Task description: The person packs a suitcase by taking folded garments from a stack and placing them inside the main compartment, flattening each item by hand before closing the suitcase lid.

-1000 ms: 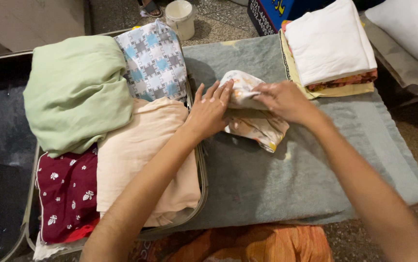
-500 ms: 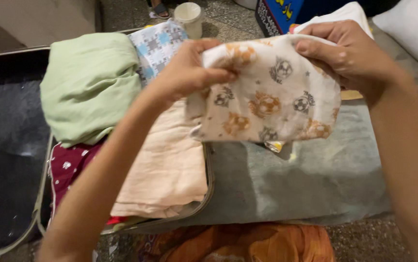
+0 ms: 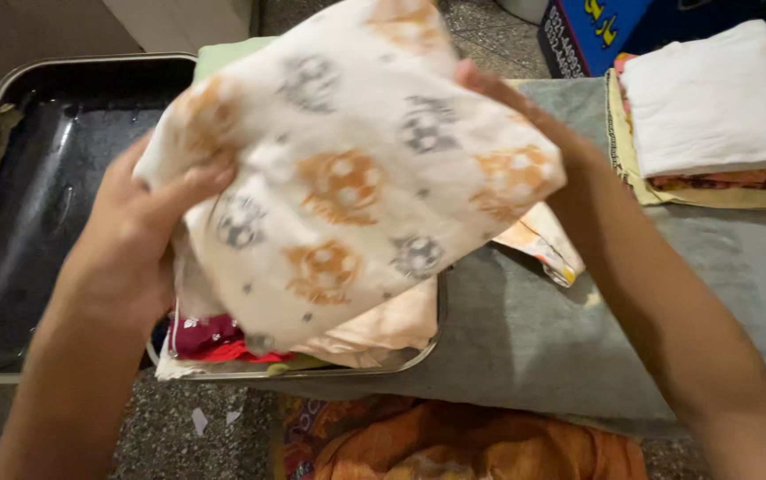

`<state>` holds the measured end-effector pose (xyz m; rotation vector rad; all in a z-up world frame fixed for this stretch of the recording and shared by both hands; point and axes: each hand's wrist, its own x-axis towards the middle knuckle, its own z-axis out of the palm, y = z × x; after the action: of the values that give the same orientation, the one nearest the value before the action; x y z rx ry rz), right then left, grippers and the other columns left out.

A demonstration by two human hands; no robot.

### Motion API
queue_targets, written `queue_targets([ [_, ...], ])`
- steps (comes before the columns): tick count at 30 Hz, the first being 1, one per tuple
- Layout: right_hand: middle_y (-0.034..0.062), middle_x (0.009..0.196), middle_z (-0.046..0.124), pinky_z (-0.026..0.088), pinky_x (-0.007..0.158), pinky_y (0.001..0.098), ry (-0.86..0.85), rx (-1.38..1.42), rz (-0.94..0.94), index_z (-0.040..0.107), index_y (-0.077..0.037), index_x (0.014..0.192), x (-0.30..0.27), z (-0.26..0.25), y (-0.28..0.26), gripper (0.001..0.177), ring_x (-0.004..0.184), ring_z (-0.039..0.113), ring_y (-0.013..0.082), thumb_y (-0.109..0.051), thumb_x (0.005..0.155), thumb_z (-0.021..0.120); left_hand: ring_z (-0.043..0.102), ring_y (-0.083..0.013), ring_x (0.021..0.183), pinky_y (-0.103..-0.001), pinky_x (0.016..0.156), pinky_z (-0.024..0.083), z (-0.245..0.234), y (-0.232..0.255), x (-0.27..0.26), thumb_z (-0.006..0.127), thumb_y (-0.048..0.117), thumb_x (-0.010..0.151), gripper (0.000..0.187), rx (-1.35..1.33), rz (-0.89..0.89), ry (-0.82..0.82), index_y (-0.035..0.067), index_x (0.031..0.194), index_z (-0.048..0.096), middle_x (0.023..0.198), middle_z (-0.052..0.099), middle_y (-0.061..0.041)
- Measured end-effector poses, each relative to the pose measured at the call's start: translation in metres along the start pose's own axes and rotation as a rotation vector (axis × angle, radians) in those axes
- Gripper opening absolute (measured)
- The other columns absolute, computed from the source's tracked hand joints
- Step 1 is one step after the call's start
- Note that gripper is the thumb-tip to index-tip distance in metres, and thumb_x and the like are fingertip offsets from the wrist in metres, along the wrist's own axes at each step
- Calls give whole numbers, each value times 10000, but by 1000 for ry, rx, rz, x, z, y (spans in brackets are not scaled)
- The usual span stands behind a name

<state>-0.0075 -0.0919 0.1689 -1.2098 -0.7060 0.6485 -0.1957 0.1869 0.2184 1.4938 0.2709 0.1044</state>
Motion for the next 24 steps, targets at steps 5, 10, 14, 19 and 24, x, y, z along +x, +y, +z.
queue_targets([
  [5,186,1165,724,669,695,349,-244,74,107,529,16,1446,48,40,27,901,953,787,238,-647,862,702,736,-238,1026,-413,897,584,-35,-56,-38,672,129,889,448,-154,5,276,-7,1304,568,1116,726,-128],
  [10,168,1337,676,593,988,356,-418,-151,-20,450,-14,1488,90,89,39,802,1176,723,214,-380,877,818,707,-230,1088,-404,940,559,-69,-107,-60,666,168,914,458,-243,-71,535,-13,1325,574,1174,697,-146],
  [14,169,1210,733,637,929,333,-287,-232,-8,541,1,1412,112,125,67,650,1040,738,199,-116,810,755,687,-227,1122,-387,986,549,-85,-138,-74,670,157,910,461,-251,-109,563,-9,1324,555,1196,686,-147],
  [19,108,1158,764,604,910,305,-198,-613,-238,616,-26,1352,134,143,107,603,1015,753,184,-4,759,725,642,-304,1125,-508,991,488,-97,-166,-83,697,139,871,563,-256,-126,542,-55,1373,529,1226,689,-178],
  [24,100,1282,727,605,980,318,-168,-579,-512,673,-34,1289,160,155,111,507,1151,735,214,-14,792,767,635,-243,1250,-458,1052,459,-98,-170,-80,720,142,821,653,-480,-130,593,-3,1412,483,1321,658,-146],
])
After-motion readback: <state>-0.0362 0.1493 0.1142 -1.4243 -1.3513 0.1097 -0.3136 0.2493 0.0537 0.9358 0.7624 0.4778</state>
